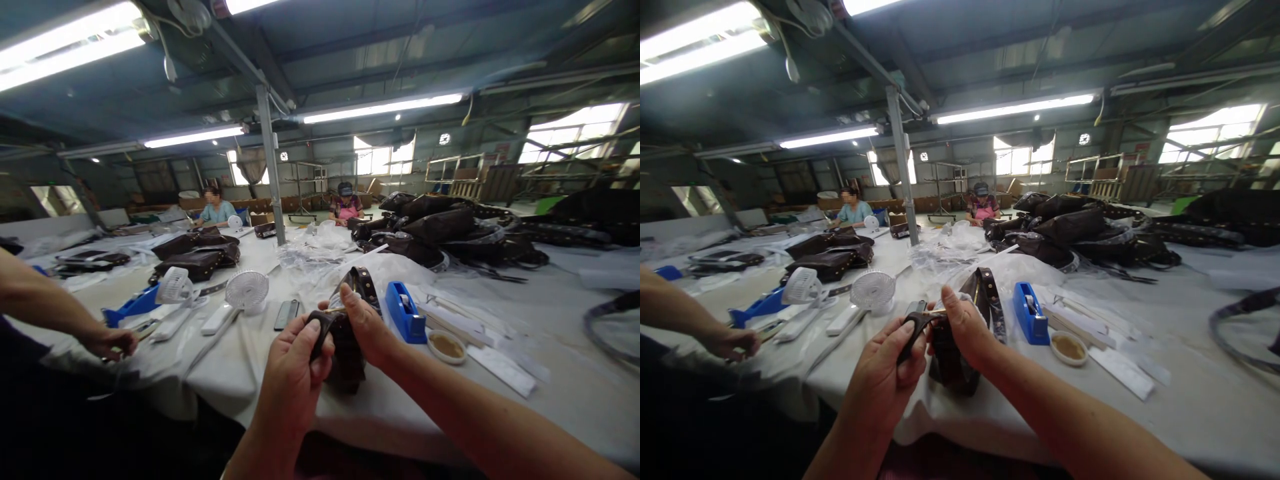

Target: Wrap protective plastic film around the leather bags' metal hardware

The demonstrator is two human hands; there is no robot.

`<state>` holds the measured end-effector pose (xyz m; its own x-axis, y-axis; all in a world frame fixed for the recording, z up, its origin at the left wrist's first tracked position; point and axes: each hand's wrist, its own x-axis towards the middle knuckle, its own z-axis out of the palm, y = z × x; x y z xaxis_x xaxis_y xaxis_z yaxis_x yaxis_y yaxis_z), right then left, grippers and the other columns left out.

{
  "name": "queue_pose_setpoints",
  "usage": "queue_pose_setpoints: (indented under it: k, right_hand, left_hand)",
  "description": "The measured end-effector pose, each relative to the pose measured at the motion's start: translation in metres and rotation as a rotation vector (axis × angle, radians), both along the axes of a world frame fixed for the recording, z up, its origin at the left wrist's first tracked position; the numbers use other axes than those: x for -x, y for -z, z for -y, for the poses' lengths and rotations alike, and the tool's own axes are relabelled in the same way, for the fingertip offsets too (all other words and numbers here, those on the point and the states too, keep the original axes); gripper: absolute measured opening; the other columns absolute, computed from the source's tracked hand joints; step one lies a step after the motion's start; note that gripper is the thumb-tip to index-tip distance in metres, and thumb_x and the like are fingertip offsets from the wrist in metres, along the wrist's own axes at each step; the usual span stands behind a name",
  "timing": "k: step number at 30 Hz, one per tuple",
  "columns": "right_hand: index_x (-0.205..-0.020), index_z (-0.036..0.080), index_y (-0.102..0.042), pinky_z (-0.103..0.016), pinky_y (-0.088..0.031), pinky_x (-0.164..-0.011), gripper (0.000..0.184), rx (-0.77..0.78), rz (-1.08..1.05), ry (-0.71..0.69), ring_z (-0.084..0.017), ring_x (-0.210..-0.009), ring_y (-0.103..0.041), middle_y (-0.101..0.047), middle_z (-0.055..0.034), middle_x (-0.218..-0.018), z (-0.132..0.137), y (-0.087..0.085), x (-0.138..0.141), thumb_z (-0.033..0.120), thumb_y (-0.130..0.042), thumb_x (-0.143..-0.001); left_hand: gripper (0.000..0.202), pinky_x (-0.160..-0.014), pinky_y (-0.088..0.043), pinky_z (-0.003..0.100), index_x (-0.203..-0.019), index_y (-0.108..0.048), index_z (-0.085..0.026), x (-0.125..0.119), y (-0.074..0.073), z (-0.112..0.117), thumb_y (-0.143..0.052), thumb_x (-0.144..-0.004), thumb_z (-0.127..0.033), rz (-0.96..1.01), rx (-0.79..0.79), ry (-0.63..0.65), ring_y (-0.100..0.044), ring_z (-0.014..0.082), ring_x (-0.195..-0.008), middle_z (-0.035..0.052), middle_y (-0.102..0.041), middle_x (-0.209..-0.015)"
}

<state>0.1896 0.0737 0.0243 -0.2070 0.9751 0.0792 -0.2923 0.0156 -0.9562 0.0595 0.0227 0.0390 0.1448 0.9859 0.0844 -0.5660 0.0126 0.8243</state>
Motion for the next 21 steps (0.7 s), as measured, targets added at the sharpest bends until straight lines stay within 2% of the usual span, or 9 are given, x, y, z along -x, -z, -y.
queue_pose_setpoints:
  k: [2,5,6,8,10,12,14,17,21]
  right_hand:
    - [-0.086,0.014,-0.07,-0.026,-0.047,-0.046,0.067,0.024,-0.074,-0.017,-0.018,-0.05,-0.061,-0.062,-0.0017,-0.051,-0.001,0.001,0.003,0.078,-0.048,-0.084]
    - [-0.082,0.016,-0.07,-0.026,-0.045,-0.047,0.064,0.021,-0.119,0.024,-0.018,-0.05,-0.061,-0.059,-0.0007,-0.048,-0.002,0.003,0.005,0.075,-0.047,-0.087]
    - [-0.081,0.016,-0.07,-0.027,-0.045,-0.049,0.063,0.009,-0.116,0.032,-0.018,-0.052,-0.061,-0.06,-0.0007,-0.049,-0.002,0.003,0.005,0.074,-0.046,-0.088]
    - [-0.081,0.017,-0.07,-0.028,-0.047,-0.053,0.062,-0.017,-0.093,0.042,-0.018,-0.054,-0.061,-0.062,-0.0009,-0.053,-0.002,0.004,0.006,0.074,-0.048,-0.088]
    - [-0.084,0.016,-0.071,-0.029,-0.049,-0.059,0.06,-0.03,-0.066,0.078,-0.019,-0.059,-0.063,-0.066,-0.0021,-0.061,-0.001,0.004,0.007,0.073,-0.051,-0.087]
    - [-0.088,0.016,-0.073,-0.029,-0.051,-0.066,0.06,-0.028,-0.04,0.127,-0.02,-0.067,-0.065,-0.071,-0.004,-0.071,0.0,0.004,0.009,0.073,-0.054,-0.085]
    - [-0.089,0.016,-0.073,-0.029,-0.051,-0.07,0.062,-0.029,-0.012,0.147,-0.021,-0.073,-0.067,-0.073,-0.0057,-0.077,0.001,0.004,0.01,0.074,-0.052,-0.085]
    - [-0.086,0.016,-0.073,-0.03,-0.05,-0.07,0.065,-0.072,0.042,0.16,-0.023,-0.075,-0.067,-0.073,-0.0066,-0.077,0.002,0.005,0.012,0.077,-0.049,-0.085]
    - [-0.082,0.017,-0.072,-0.03,-0.049,-0.072,0.064,-0.133,0.062,0.16,-0.022,-0.073,-0.066,-0.071,-0.0053,-0.074,0.002,0.004,0.012,0.077,-0.049,-0.084]
  left_hand:
    - [0.032,-0.044,-0.029,0.017,-0.09,-0.066,-0.015,0.005,0.001,-0.003,-0.065,-0.088,-0.047,-0.071,-0.113,0.011,-0.037,0.005,-0.047,-0.0009,-0.057,-0.063]
    - [0.058,-0.057,-0.042,0.024,-0.103,-0.071,-0.015,0.015,0.008,-0.006,-0.059,-0.084,-0.068,-0.312,-0.394,0.003,-0.048,0.012,-0.062,0.0056,-0.062,-0.079]
    - [0.062,-0.06,-0.044,0.026,-0.111,-0.071,-0.016,0.017,0.011,-0.006,-0.062,-0.081,-0.069,-0.419,-0.49,-0.029,-0.05,0.0138,-0.066,0.0064,-0.062,-0.084]
    - [0.058,-0.063,-0.047,0.028,-0.122,-0.069,-0.02,0.017,0.016,-0.008,-0.072,-0.078,-0.059,-0.642,-0.634,-0.162,-0.054,0.0162,-0.069,0.0062,-0.063,-0.089]
    - [0.04,-0.067,-0.049,0.029,-0.116,-0.072,-0.023,0.015,0.021,-0.01,-0.075,-0.081,-0.043,-0.841,-0.723,-0.383,-0.06,0.0184,-0.073,0.006,-0.068,-0.089]
    - [0.019,-0.071,-0.05,0.031,-0.103,-0.075,-0.024,0.01,0.025,-0.012,-0.071,-0.086,-0.031,-0.986,-0.748,-0.61,-0.066,0.02,-0.075,0.006,-0.072,-0.087]
    - [0.01,-0.071,-0.05,0.031,-0.092,-0.076,-0.023,0.006,0.028,-0.014,-0.068,-0.087,-0.027,-1.077,-0.745,-0.752,-0.068,0.0211,-0.075,0.0059,-0.074,-0.084]
    - [0.01,-0.069,-0.05,0.031,-0.087,-0.075,-0.022,0.001,0.03,-0.015,-0.067,-0.088,-0.029,-1.145,-0.681,-0.794,-0.069,0.0221,-0.072,0.0053,-0.074,-0.079]
    - [0.008,-0.071,-0.051,0.033,-0.082,-0.07,-0.021,-0.007,0.03,-0.017,-0.066,-0.086,-0.027,-1.136,-0.579,-0.831,-0.068,0.0236,-0.071,0.0049,-0.072,-0.075]
